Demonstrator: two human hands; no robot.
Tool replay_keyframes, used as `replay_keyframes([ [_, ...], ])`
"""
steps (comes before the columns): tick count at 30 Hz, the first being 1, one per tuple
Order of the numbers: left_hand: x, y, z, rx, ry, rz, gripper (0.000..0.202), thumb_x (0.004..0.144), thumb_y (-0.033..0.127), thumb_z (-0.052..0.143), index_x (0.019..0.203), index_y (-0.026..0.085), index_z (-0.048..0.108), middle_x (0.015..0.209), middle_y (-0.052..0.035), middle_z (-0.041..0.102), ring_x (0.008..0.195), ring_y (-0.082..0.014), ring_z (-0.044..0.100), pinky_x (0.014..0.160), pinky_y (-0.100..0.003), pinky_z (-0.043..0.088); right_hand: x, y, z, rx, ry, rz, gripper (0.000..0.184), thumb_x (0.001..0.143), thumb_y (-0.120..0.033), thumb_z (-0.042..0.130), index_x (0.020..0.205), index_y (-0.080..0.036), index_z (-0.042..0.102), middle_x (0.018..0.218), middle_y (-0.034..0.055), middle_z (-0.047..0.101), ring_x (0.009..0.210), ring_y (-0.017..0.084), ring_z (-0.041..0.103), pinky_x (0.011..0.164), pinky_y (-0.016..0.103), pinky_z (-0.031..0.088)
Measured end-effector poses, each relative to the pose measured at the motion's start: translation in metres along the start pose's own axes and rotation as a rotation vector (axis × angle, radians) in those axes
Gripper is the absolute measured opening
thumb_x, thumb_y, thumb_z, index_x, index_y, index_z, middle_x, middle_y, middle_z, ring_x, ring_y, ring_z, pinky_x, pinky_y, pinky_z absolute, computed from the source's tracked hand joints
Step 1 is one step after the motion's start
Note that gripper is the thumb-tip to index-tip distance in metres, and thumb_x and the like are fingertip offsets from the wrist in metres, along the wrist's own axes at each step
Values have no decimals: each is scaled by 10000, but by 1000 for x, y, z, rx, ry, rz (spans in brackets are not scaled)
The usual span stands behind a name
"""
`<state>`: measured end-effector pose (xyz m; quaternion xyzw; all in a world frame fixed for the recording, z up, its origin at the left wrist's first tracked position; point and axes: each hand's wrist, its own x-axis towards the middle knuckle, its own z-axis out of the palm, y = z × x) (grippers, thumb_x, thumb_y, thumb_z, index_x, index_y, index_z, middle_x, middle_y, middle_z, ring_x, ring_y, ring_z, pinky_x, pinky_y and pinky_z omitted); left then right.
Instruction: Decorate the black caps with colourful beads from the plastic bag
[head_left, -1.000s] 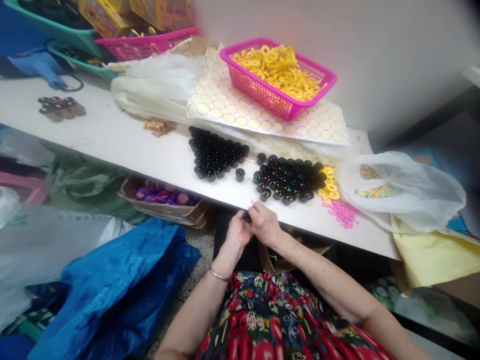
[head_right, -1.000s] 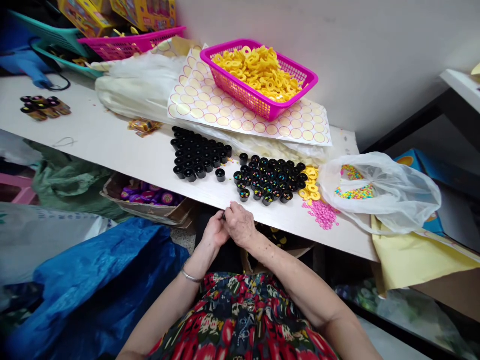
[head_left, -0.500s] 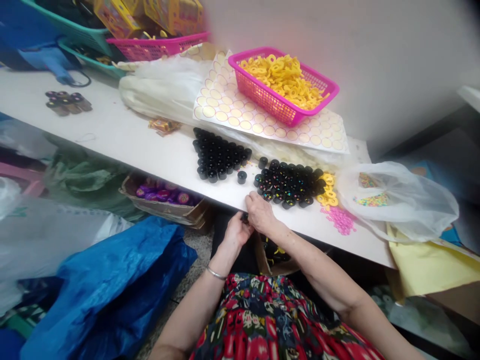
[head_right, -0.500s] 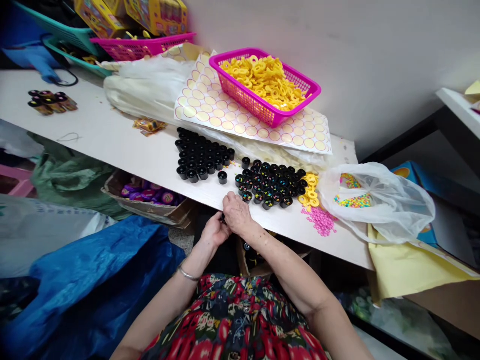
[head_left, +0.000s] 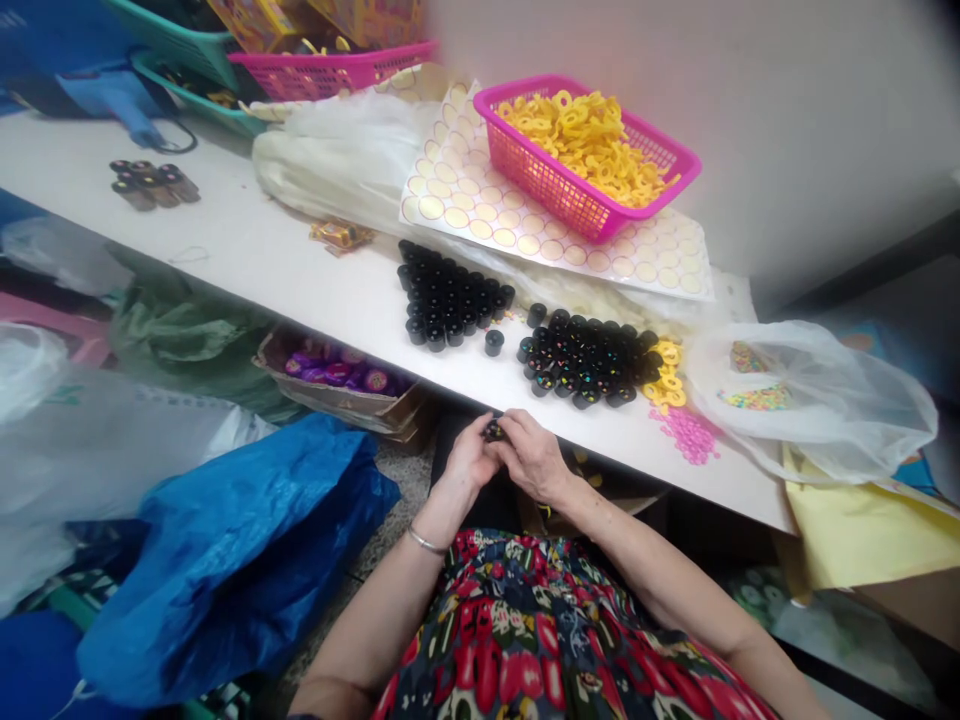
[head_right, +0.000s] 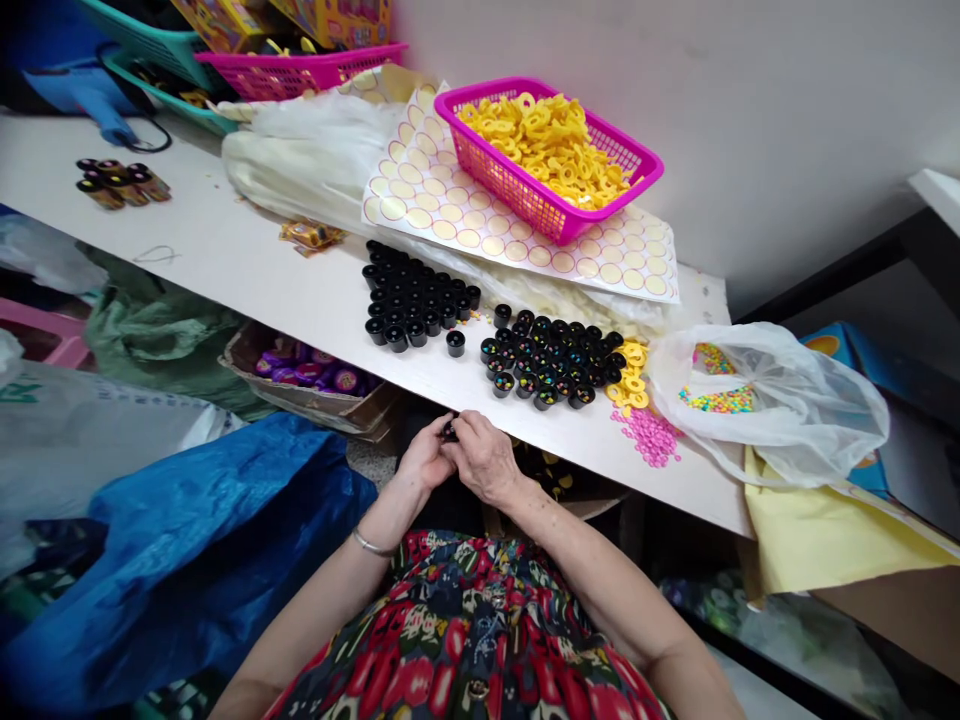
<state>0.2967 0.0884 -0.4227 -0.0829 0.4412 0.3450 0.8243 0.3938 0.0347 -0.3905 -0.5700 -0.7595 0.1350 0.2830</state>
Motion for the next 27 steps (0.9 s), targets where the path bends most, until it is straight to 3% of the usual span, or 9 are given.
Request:
replay_keyframes([
  [3, -12, -2, -1, 10, -19, 10, 169, 832, 126, 533, 666, 105, 559, 577, -27, 584, 491, -94, 551, 437, -182, 433, -9, -3, 2, 128, 20, 99, 266, 853, -202, 501, 1114, -151, 525, 1011, 106, 555, 913, 207, 544, 774, 320, 487],
  [10, -32, 2, -15, 43, -82, 37, 332, 914, 288, 438, 698, 87, 588, 643, -79, 617, 571, -132, 594, 550, -240, 505, -11, -4, 0, 323, 48, 170, 192, 821, -253, 545, 992, -165, 554, 809, 24, 572, 649, 138, 523, 594, 245, 438],
  [17, -40, 10, -30, 22, 105, 157, 385, 918, 303, 412, 641, 96, 581, 580, -79, 583, 570, -134, 577, 555, -234, 489, -17, -11, 3, 400, 93, 259, 208, 757, -286, 582, 926, -169, 559, 706, -9, 553, 511, 98, 480, 488, 214, 393],
  [20, -50, 10, -27, 33, 119, 274, 413, 924, 342, 390, 647, 108, 586, 641, -93, 619, 654, -151, 617, 636, -253, 509, -15, -13, 3, 337, 38, 327, 177, 716, -210, 572, 890, -175, 564, 639, -31, 541, 516, 105, 492, 495, 208, 385],
  [25, -65, -3, -16, 157, -83, 629, 404, 922, 375, 396, 744, 112, 646, 776, -91, 665, 739, -151, 636, 781, -281, 498, -9, -18, 5, 193, -109, 346, 155, 710, -149, 569, 864, -165, 581, 670, -19, 577, 574, 123, 527, 544, 219, 374],
  [27, -67, -12, -14, 233, -108, 755, 372, 920, 351, 412, 798, 117, 674, 836, -91, 678, 794, -151, 640, 842, -276, 482, -6, -21, 7, 165, -134, 338, 172, 724, -155, 582, 896, -152, 587, 738, 6, 610, 612, 133, 547, 571, 228, 382],
])
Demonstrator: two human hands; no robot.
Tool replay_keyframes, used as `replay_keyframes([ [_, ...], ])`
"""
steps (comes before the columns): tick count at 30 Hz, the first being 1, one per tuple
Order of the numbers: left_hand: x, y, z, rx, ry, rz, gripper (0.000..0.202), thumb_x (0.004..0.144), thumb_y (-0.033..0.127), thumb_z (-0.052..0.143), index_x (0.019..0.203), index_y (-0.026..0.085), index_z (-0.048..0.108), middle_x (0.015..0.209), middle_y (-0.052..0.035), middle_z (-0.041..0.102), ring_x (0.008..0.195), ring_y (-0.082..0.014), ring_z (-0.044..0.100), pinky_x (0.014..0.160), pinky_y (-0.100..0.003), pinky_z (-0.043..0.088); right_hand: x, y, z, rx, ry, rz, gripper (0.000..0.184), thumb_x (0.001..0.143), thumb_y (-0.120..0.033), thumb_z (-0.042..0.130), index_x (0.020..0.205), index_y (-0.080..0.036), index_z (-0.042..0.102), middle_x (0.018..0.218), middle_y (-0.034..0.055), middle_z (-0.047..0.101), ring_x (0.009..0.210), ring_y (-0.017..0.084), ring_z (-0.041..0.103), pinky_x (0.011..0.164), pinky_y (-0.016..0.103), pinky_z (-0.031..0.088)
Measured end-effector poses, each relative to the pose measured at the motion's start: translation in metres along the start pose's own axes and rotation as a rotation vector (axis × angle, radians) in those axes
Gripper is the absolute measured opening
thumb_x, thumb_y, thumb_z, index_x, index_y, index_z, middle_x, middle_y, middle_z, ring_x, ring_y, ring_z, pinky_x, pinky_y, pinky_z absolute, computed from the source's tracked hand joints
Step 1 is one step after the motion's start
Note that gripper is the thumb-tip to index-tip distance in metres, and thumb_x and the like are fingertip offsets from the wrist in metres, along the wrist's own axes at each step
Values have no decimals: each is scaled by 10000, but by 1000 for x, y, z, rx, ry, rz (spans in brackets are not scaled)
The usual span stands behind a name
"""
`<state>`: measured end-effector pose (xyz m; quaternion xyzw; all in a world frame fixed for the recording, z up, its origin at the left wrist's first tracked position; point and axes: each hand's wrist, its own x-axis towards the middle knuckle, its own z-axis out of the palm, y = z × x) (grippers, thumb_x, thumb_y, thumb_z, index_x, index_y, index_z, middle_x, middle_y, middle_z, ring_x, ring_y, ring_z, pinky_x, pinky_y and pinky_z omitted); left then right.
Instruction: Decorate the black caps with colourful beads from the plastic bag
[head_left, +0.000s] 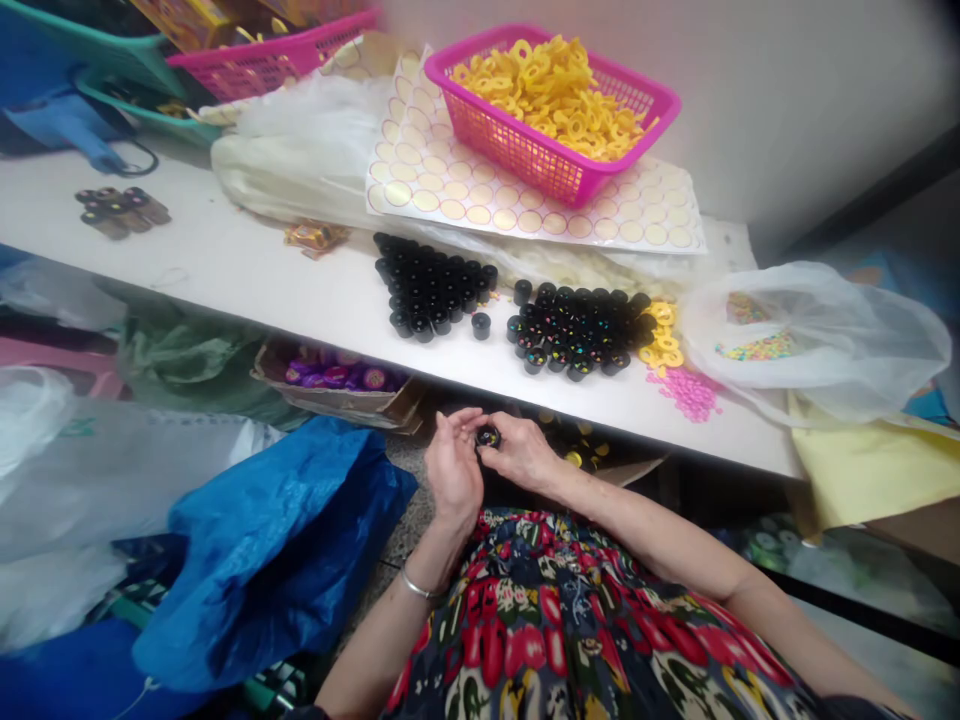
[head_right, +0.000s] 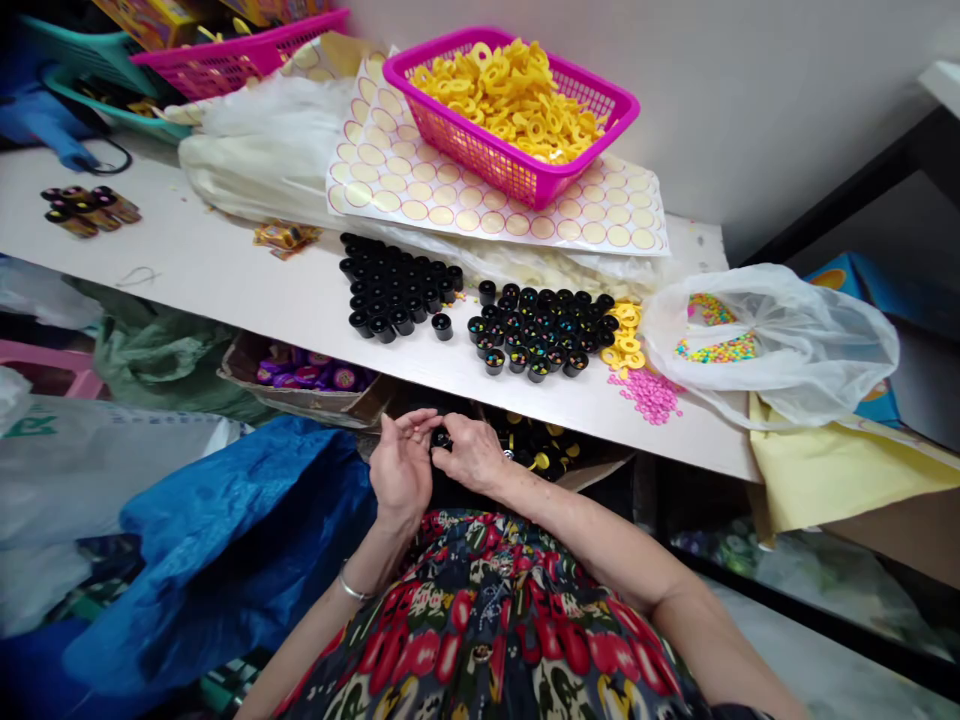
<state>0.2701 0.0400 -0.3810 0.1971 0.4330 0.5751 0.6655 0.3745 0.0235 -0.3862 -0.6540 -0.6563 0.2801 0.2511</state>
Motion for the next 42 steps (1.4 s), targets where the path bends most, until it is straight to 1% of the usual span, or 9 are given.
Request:
replay_keyframes([
  [4, -9, -10, -3, 152, -14, 83, 213, 871, 166, 503, 901, 152, 713, 1032, -72, 681, 1037, -156, 601, 966, -219, 412, 5, -3, 0, -14, 18, -3, 160, 746, -187, 611, 899, -150, 578, 796, 26, 630, 656, 141, 561, 592, 231, 381],
  [7, -9, -13, -12, 208, -111, 76, 285, 818, 36, 518, 975, 173, 712, 1181, -45, 636, 1221, -160, 487, 1050, -194, 331, 9, -3, -2, -5, 24, -10, 113, 759, -225, 619, 811, -154, 549, 729, 13, 601, 609, 133, 529, 546, 225, 347],
  [11, -4, -16, -23, 243, -181, 49, 322, 828, 80, 529, 1082, 216, 673, 1267, -15, 587, 1305, -163, 400, 1084, -221, 310, 11, -5, -2, 125, 39, -17, 106, 769, -217, 610, 825, -157, 543, 725, -1, 585, 614, 128, 536, 563, 225, 364],
  [17, 14, -17, -27, 435, -258, 348, 419, 887, 403, 472, 1222, 174, 575, 1283, -88, 569, 1221, -214, 494, 1069, -339, 361, 15, -9, -2, 214, 99, 7, 127, 704, -141, 617, 786, -171, 524, 632, -42, 515, 560, 112, 480, 533, 214, 348],
  [22, 68, 3, -2, 886, -183, 617, 301, 833, 348, 558, 1061, 163, 624, 1040, -77, 624, 861, -158, 607, 802, -277, 491, 21, -5, -13, 195, 304, -87, 106, 730, -173, 552, 821, -181, 499, 680, -18, 501, 557, 114, 441, 535, 224, 358],
  [25, 106, 7, 22, 1140, -193, 732, 289, 803, 274, 552, 1055, 143, 605, 1013, -83, 593, 594, -105, 528, 630, -270, 474, 30, 1, -22, 163, 396, -138, 83, 745, -190, 522, 816, -184, 481, 714, -5, 471, 562, 116, 420, 529, 228, 353],
  [32, 148, -2, 61, 1367, -307, 813, 288, 771, 240, 534, 1040, 167, 605, 933, -76, 608, 834, -200, 575, 704, -282, 444, 40, 9, -22, 110, 325, -143, 66, 758, -198, 501, 779, -191, 439, 739, -2, 435, 571, 119, 419, 550, 241, 362],
  [36, 141, 4, 54, 1432, -189, 813, 250, 757, 235, 536, 982, 173, 625, 808, -42, 592, 710, -170, 550, 645, -265, 403, 35, 9, -20, 128, 269, -134, 76, 759, -182, 502, 794, -195, 435, 752, -1, 441, 591, 122, 428, 554, 235, 367],
  [42, 121, 25, 15, 1332, 60, 828, 178, 743, 249, 562, 891, 180, 632, 666, 21, 528, 574, -117, 497, 615, -243, 387, 34, 6, -24, 161, 238, -117, 90, 768, -166, 516, 836, -190, 462, 759, -1, 462, 599, 124, 429, 551, 234, 349],
])
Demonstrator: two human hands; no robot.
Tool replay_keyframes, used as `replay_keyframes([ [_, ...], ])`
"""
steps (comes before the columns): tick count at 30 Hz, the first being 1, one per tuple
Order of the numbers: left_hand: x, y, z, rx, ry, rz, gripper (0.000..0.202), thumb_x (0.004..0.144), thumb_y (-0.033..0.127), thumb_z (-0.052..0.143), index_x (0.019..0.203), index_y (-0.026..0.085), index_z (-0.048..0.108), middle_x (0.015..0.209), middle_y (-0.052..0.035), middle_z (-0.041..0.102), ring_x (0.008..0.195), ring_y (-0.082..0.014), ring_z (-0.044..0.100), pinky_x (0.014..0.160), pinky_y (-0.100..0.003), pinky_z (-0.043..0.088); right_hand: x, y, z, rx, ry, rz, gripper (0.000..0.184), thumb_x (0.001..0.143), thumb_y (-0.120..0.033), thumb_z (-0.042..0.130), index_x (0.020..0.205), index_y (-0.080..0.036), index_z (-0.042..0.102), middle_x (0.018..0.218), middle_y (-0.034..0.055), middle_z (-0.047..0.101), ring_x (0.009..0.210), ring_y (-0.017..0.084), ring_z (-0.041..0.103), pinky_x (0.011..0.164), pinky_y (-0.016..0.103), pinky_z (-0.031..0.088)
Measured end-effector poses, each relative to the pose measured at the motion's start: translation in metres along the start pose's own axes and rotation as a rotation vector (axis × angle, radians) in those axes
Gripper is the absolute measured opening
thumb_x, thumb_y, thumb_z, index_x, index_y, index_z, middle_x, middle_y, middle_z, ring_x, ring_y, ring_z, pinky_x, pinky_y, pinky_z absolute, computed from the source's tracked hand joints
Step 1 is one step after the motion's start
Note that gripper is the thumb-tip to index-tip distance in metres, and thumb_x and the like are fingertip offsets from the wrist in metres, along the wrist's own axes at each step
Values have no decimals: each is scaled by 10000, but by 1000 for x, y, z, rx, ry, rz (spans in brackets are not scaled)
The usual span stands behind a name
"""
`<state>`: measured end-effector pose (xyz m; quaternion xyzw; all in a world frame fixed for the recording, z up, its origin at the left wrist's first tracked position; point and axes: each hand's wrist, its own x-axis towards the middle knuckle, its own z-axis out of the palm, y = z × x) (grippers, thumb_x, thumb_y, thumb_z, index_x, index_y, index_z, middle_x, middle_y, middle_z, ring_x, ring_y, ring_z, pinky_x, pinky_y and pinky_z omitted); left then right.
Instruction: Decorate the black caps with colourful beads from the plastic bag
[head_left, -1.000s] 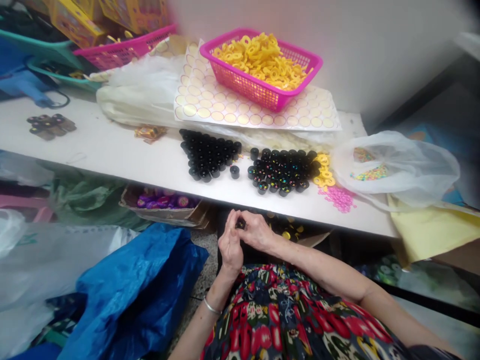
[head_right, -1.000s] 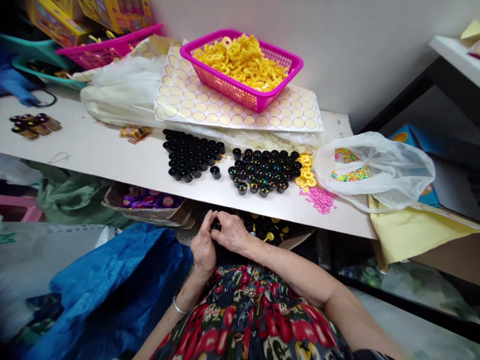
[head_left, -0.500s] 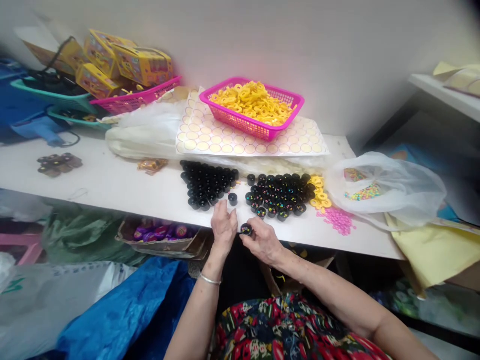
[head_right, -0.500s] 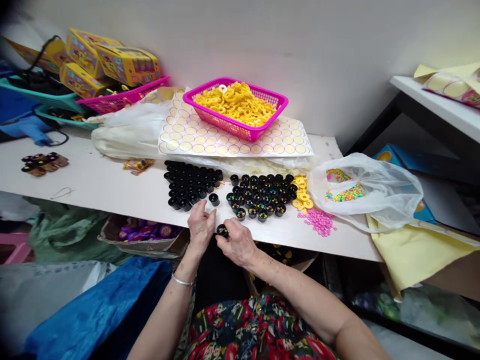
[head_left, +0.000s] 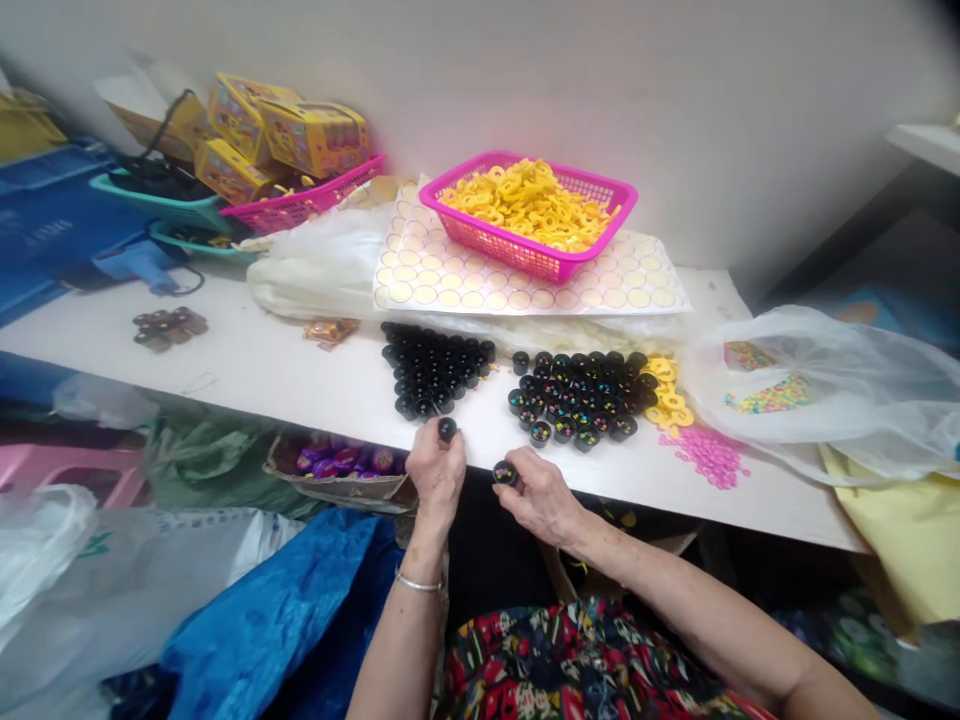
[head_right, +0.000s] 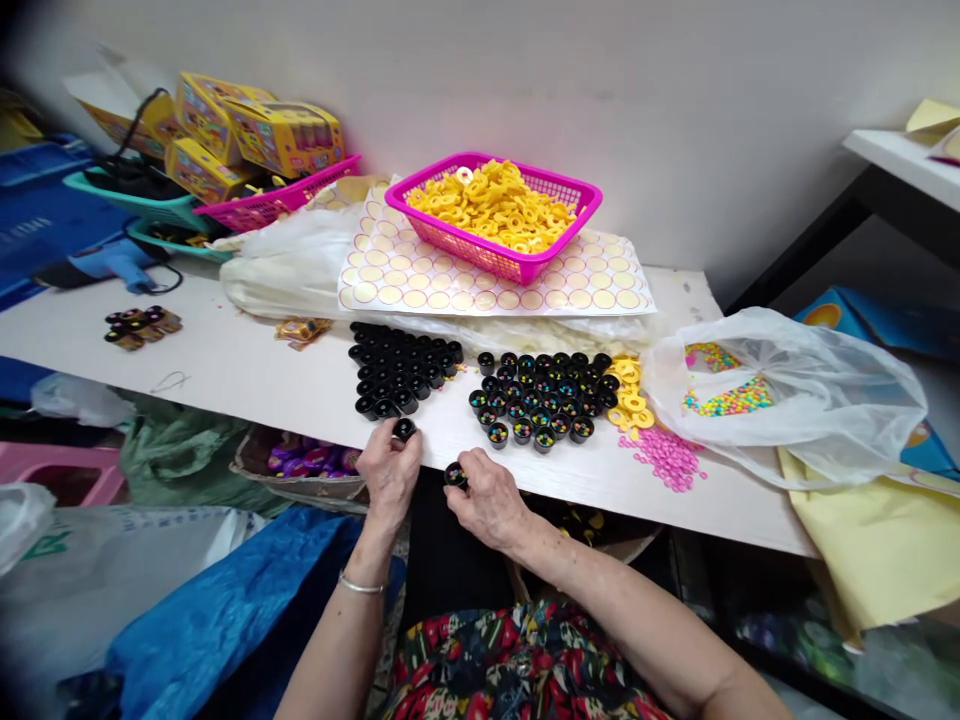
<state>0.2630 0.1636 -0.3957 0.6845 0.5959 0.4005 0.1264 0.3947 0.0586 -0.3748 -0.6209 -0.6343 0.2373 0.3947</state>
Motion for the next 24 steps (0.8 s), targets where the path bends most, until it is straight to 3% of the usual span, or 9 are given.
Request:
replay_keyframes([
  [7, 19, -24, -19, -64, 96, -133, 223, 722, 321, 622, 901, 189, 631, 610, 50, 519, 559, -112, 501, 612, -241, 396, 16, -3, 5, 8, 23, -56, 86, 749, -165, 546, 792, -190, 476, 756, 4, 475, 647, 141, 439, 599, 255, 351],
  [10, 17, -20, -21, -107, 149, -192, 398, 671, 362, 678, 1016, 177, 606, 722, 37, 565, 538, -94, 481, 624, -252, 421, 25, -10, 6, 61, 36, -77, 82, 752, -173, 555, 815, -182, 504, 777, 14, 493, 657, 141, 451, 597, 252, 362],
  [13, -3, -7, -24, -283, 190, -300, 427, 694, 413, 671, 1042, 173, 613, 877, -11, 610, 590, -91, 506, 658, -259, 451, 34, -23, 5, 171, 44, -13, 118, 739, -185, 600, 839, -175, 537, 785, 10, 524, 646, 127, 469, 582, 234, 375],
  [15, -20, 2, -27, -554, 85, -399, 407, 739, 413, 637, 1069, 176, 623, 939, -41, 644, 729, -125, 583, 718, -260, 477, 39, -32, 3, 239, 36, 56, 146, 714, -191, 643, 831, -170, 558, 756, -5, 537, 622, 115, 470, 562, 221, 371],
  [19, -39, 8, -38, -1094, -309, -423, 508, 673, 304, 691, 1155, 162, 619, 1159, -109, 636, 1074, -243, 590, 922, -341, 480, 47, -46, -1, 314, -57, 211, 142, 677, -168, 680, 789, -156, 595, 633, -51, 508, 553, 93, 445, 504, 201, 330],
  [22, -35, 1, -45, -1120, -532, -352, 690, 543, 161, 755, 1212, 169, 589, 1206, -122, 618, 1075, -274, 602, 948, -374, 487, 51, -51, -3, 290, -117, 287, 125, 674, -152, 691, 766, -147, 607, 598, -64, 503, 526, 83, 434, 478, 195, 308],
  [24, -30, -6, -45, -1017, -539, -337, 664, 538, 153, 762, 1184, 172, 606, 1165, -104, 642, 1014, -255, 634, 928, -371, 508, 55, -51, -6, 207, -186, 228, 117, 688, -173, 704, 770, -149, 625, 631, -52, 541, 570, 93, 471, 503, 195, 325],
])
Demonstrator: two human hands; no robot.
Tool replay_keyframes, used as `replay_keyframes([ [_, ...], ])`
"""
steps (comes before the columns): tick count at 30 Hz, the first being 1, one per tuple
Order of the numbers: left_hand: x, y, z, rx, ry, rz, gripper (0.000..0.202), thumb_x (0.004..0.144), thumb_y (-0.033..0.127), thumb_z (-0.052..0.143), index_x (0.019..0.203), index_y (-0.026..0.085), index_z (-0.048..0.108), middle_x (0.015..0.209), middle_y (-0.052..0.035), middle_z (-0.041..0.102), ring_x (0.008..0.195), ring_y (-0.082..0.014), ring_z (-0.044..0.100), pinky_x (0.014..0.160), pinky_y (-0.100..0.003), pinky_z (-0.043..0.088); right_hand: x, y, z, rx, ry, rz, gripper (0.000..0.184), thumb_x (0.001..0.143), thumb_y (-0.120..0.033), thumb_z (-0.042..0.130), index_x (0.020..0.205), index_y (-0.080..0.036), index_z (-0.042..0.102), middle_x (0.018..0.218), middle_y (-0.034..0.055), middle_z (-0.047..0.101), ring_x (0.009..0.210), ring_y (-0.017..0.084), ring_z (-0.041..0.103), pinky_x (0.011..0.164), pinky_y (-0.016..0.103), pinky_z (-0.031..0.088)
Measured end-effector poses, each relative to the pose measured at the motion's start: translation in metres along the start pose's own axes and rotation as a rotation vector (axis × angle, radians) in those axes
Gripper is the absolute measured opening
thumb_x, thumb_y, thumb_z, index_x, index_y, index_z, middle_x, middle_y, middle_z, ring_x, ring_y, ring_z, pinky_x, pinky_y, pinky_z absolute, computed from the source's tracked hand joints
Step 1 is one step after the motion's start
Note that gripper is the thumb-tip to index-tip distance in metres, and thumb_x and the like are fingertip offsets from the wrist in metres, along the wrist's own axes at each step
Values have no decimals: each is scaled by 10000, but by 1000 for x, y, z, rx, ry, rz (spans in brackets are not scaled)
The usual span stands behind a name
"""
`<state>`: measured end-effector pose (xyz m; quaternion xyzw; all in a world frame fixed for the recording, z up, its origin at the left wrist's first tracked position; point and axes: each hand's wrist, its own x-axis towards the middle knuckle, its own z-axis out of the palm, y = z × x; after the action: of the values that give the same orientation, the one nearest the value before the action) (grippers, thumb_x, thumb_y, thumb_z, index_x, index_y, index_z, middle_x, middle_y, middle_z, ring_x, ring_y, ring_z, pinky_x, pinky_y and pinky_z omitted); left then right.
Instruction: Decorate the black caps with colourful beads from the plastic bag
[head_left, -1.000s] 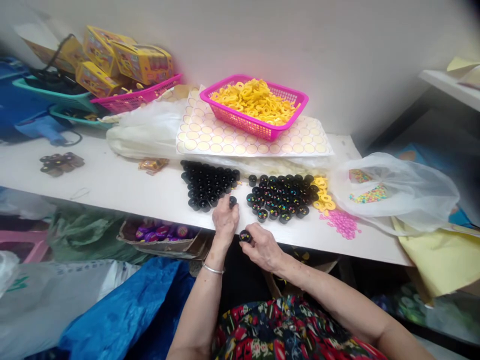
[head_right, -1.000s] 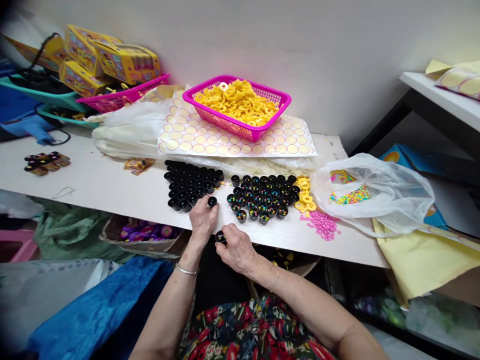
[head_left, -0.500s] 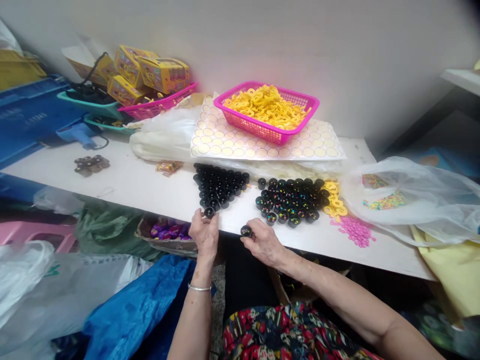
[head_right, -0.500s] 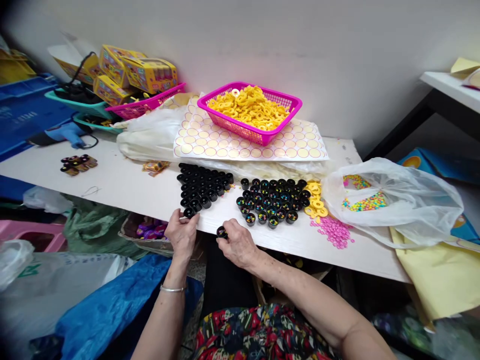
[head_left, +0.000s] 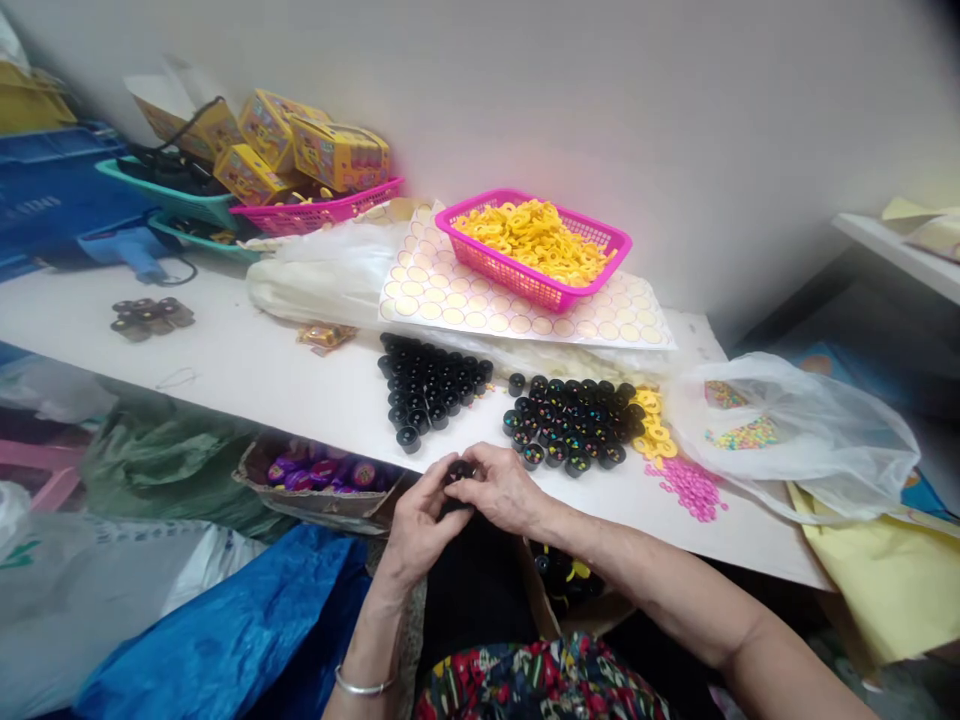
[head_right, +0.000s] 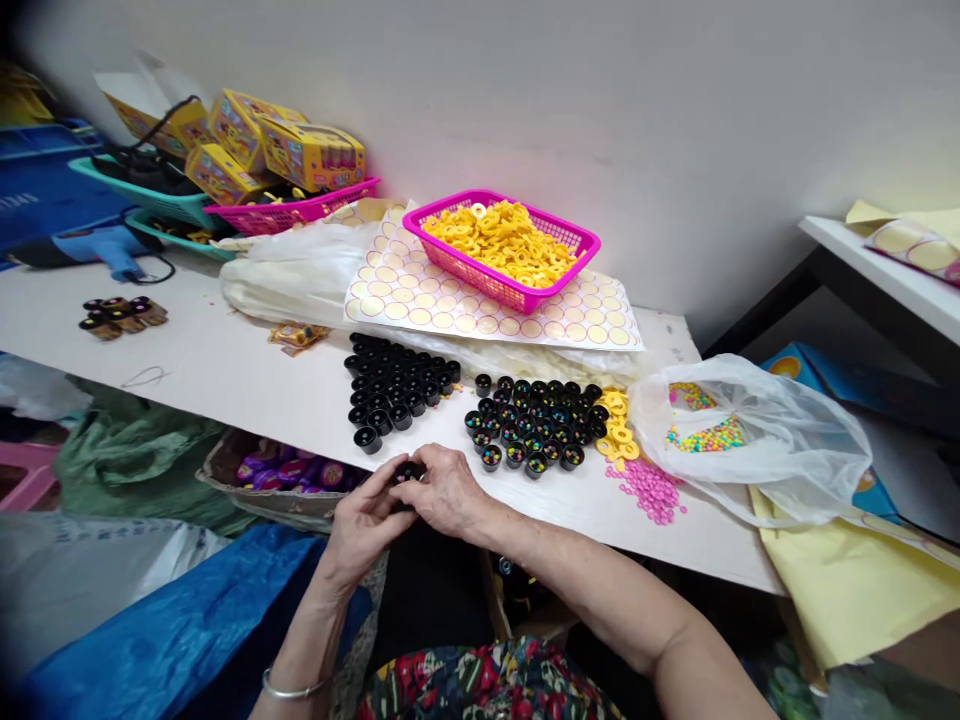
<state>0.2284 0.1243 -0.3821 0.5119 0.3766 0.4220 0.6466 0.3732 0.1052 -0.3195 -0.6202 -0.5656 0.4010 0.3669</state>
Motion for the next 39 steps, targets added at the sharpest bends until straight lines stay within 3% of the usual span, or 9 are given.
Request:
replay_keyframes([
  [3, 8, -8, -5, 92, 113, 27, 521, 586, 243, 759, 1087, 156, 647, 1025, -75, 692, 916, -229, 664, 880, -372, 536, 16, -1, -14, -279, -121, -175, 108, 784, -264, 662, 766, -158, 649, 733, -8, 604, 681, 122, 534, 587, 210, 375],
  [5, 12, -14, -4, 161, 153, 68, 481, 595, 271, 762, 1050, 158, 658, 974, -63, 697, 882, -215, 664, 871, -366, 536, 36, -1, -27, -560, -108, -219, 145, 858, -244, 570, 792, -150, 658, 834, 42, 630, 778, 153, 568, 661, 234, 409],
  [8, 12, -20, 2, 321, 202, 158, 389, 609, 265, 752, 982, 177, 684, 935, -48, 690, 854, -195, 651, 844, -341, 532, 73, 2, -46, -1005, -81, -134, 218, 871, -121, 451, 906, -123, 666, 987, 120, 634, 929, 211, 583, 731, 271, 445],
  [11, 6, -23, 11, 410, 262, 256, 319, 622, 237, 735, 936, 197, 692, 895, -33, 671, 840, -178, 631, 795, -308, 526, 106, 8, -55, -1196, -162, -85, 302, 836, -57, 413, 983, -108, 670, 1028, 144, 639, 959, 238, 595, 734, 283, 468],
  [14, -5, -27, 13, 406, 270, 288, 279, 657, 221, 708, 934, 207, 679, 865, -20, 646, 822, -160, 618, 776, -285, 517, 125, 14, -56, -1232, -221, -99, 319, 842, -59, 410, 1018, -105, 672, 1030, 150, 649, 970, 239, 602, 754, 279, 474],
  [17, -16, -36, 8, 368, 246, 232, 281, 679, 218, 689, 958, 209, 665, 901, -26, 641, 861, -164, 619, 800, -282, 510, 132, 14, -54, -1271, -266, -131, 304, 858, -74, 415, 1011, -95, 678, 1008, 167, 657, 974, 248, 607, 779, 289, 471],
  [24, -24, -63, -13, 271, 308, 24, 367, 626, 231, 711, 989, 196, 667, 947, -43, 661, 872, -177, 640, 834, -305, 521, 132, 10, -52, -1352, -368, -210, 280, 838, -66, 425, 897, -90, 698, 930, 169, 678, 941, 278, 620, 765, 336, 467],
  [30, -23, -64, -13, 291, 323, 20, 390, 600, 223, 713, 988, 197, 686, 932, -39, 647, 870, -178, 636, 847, -328, 520, 133, 21, -48, -1396, -398, -160, 284, 819, -54, 425, 929, -77, 686, 992, 199, 660, 957, 308, 609, 819, 439, 436],
  [39, -14, -73, -6, 294, 313, 4, 359, 577, 165, 698, 935, 194, 696, 890, -26, 635, 836, -163, 619, 798, -313, 513, 144, 25, -43, -1340, -462, -148, 309, 898, -127, 388, 988, -87, 681, 993, 176, 660, 951, 268, 619, 737, 326, 489],
])
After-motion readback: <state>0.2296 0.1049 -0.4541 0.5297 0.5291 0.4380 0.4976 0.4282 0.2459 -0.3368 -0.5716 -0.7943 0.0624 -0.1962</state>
